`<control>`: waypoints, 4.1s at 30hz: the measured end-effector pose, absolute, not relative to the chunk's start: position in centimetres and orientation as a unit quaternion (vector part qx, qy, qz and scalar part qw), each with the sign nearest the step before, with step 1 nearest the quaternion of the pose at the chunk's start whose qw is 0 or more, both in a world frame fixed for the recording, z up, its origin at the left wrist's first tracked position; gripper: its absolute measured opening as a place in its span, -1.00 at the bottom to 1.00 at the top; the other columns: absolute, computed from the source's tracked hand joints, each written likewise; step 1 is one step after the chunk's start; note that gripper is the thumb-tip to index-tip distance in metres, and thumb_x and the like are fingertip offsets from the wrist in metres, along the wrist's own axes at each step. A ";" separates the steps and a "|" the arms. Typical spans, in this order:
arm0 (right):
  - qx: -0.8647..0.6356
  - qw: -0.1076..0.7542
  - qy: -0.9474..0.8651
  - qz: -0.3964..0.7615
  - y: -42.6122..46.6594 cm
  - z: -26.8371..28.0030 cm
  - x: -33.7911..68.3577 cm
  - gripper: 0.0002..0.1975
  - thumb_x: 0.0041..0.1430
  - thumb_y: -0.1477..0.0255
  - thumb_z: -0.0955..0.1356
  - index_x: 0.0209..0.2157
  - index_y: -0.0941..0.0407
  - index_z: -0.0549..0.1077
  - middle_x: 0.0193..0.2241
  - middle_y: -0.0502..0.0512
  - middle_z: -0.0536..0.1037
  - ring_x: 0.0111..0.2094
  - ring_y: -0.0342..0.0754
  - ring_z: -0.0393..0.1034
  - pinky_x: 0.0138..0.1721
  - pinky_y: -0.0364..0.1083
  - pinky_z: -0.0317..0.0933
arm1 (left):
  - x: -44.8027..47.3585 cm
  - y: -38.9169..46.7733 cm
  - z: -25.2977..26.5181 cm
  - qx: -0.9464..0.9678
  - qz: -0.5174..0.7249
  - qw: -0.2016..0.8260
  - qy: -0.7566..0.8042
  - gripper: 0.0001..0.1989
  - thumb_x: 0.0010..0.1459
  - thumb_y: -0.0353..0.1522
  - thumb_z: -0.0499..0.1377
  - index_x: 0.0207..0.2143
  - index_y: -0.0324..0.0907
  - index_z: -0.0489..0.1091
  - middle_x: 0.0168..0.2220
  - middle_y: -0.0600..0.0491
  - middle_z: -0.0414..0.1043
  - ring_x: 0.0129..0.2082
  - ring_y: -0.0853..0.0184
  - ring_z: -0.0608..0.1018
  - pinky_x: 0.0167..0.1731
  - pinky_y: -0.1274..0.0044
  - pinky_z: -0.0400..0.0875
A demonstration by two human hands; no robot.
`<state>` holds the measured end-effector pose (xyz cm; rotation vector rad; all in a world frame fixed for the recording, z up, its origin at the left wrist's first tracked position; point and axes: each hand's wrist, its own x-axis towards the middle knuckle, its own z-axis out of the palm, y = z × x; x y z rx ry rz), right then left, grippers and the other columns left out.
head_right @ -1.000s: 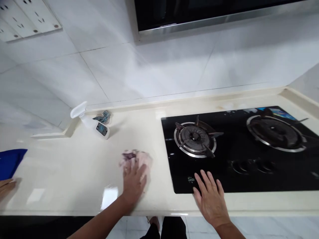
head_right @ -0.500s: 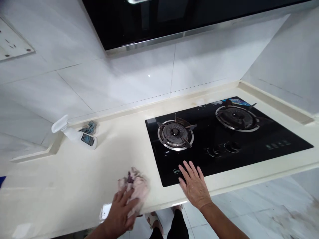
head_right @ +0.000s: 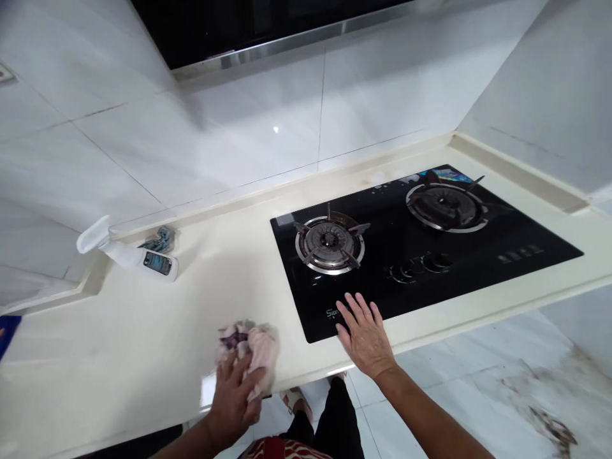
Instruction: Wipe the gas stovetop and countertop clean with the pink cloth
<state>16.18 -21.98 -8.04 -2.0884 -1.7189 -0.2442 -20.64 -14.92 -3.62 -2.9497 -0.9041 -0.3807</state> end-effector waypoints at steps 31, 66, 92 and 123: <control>-0.826 0.295 -0.480 0.006 -11.5 -2.5 9.9 -0.34 0.17 -0.09 0.33 0.18 -0.01 0.43 0.33 0.35 0.16 0.32 0.61 -0.12 0.16 0.55 -0.15 | -6.8 -7.8 -2.3 -0.957 -0.155 -0.089 -0.227 -0.51 0.29 -0.39 0.04 0.27 -0.16 0.27 0.27 -0.11 0.35 0.31 0.17 0.34 0.22 0.22 0.33; -0.735 0.564 -0.377 0.000 -21.3 -4.2 14.0 -0.62 0.29 0.26 0.24 0.09 0.08 0.36 -0.01 0.23 0.47 -0.02 0.11 0.41 0.00 0.12 0.35 | -18.1 -7.4 -4.2 -0.926 -0.194 0.137 -0.294 -0.47 0.31 -0.31 0.09 0.30 -0.21 0.24 0.37 -0.11 0.19 0.39 0.11 0.19 0.29 0.25 0.14; -0.675 0.292 -0.678 -0.018 -12.0 -4.2 2.6 -0.63 0.20 0.41 0.32 0.06 0.08 0.45 0.28 0.20 0.30 0.33 0.19 0.01 0.30 0.19 -0.05 | -18.8 -8.5 -5.0 -0.911 -0.248 0.036 -0.328 -0.34 0.35 -0.30 0.06 0.41 -0.25 -0.06 0.36 -0.25 0.17 0.40 0.07 0.19 0.26 0.15 0.29; -0.626 0.329 -0.706 -0.034 -14.9 -6.5 -2.1 -0.62 0.24 0.29 0.34 0.10 -0.08 0.48 0.31 0.17 0.27 0.36 0.39 -0.01 0.23 0.42 0.02 | -22.8 -16.1 -1.9 -0.865 -0.311 -0.137 -0.370 -0.45 0.31 -0.39 0.08 0.33 -0.03 0.15 0.24 -0.16 0.34 0.25 0.12 0.40 0.15 0.18 0.46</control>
